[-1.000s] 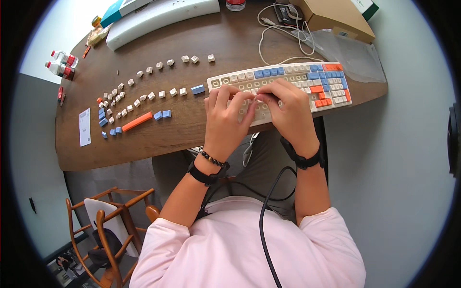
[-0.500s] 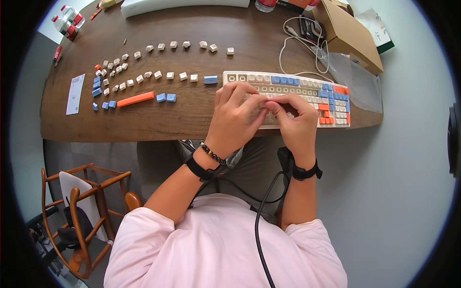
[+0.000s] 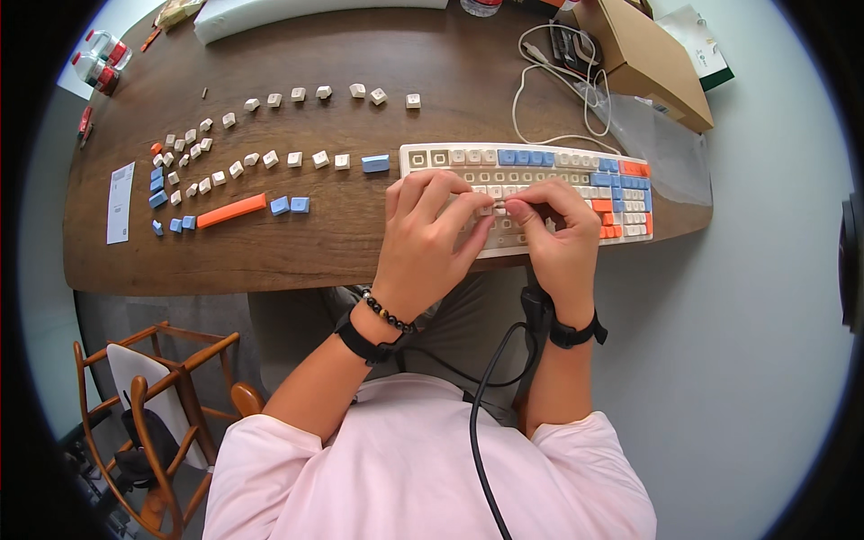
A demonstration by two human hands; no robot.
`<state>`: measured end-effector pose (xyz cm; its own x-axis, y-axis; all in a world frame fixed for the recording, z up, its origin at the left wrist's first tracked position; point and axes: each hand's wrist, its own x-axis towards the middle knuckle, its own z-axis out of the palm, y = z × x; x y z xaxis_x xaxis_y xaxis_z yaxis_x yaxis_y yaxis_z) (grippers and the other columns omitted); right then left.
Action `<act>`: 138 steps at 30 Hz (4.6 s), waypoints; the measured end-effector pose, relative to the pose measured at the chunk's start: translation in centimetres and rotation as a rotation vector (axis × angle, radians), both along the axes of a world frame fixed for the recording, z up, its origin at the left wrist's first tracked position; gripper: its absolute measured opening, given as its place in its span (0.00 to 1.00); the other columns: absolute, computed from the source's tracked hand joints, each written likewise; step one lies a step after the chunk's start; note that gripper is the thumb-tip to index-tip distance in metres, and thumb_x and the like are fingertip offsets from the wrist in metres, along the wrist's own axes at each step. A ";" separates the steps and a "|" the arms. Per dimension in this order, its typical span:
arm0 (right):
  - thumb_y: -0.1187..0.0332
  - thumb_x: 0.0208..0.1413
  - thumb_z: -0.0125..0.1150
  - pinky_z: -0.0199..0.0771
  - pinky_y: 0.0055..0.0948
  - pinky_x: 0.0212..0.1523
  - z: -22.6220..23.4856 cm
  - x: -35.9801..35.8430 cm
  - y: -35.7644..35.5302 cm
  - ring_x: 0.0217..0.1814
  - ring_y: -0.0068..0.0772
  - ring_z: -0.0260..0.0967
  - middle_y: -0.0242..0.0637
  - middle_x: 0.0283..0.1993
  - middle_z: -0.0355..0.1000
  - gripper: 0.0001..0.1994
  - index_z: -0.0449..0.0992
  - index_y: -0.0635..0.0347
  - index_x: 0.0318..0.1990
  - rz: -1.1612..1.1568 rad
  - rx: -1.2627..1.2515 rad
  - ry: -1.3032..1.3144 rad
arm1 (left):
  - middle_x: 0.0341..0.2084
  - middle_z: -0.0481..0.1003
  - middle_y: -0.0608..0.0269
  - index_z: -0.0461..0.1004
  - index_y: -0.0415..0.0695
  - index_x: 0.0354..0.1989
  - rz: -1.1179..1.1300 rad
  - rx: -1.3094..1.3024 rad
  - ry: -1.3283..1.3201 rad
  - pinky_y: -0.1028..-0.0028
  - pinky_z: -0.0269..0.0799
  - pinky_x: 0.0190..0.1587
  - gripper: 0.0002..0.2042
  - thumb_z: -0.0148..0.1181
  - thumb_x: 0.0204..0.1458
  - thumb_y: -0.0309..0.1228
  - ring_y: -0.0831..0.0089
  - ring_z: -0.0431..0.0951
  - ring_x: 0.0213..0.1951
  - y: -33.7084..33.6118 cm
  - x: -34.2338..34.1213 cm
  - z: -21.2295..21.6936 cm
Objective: The person places individual keycaps onto a mechanical keyboard base by hand, selecting them from groups on the table and pressing them onto the switches.
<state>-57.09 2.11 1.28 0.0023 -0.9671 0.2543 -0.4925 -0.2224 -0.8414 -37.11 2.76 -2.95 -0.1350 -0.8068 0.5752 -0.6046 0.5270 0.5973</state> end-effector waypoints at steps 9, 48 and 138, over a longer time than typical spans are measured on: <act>0.82 0.62 0.78 0.75 0.29 0.37 0.1 -0.2 0.0 0.34 0.27 0.76 0.36 0.37 0.81 0.04 0.90 0.67 0.41 -0.027 0.029 0.032 | 0.48 0.82 0.69 0.90 0.54 0.52 0.005 0.014 -0.007 0.57 0.70 0.63 0.15 0.82 0.56 0.29 0.62 0.79 0.58 -0.2 0.0 0.0; 0.86 0.54 0.66 0.83 0.47 0.54 2.2 1.1 1.4 0.52 0.52 0.77 0.47 0.46 0.76 0.12 0.84 0.70 0.47 0.133 -0.319 0.505 | 0.47 0.82 0.70 0.90 0.51 0.50 -0.025 0.023 0.026 0.57 0.67 0.65 0.11 0.81 0.59 0.31 0.62 0.79 0.57 -0.3 -0.1 -0.4; 0.84 0.66 0.72 0.82 0.40 0.47 -1.7 -0.1 1.8 0.47 0.46 0.78 0.42 0.47 0.76 0.08 0.79 0.66 0.46 -0.028 -0.205 0.125 | 0.43 0.92 0.55 0.90 0.38 0.49 0.447 0.256 -0.335 0.66 0.85 0.55 0.07 0.76 0.65 0.24 0.66 0.93 0.47 -6.5 27.2 5.7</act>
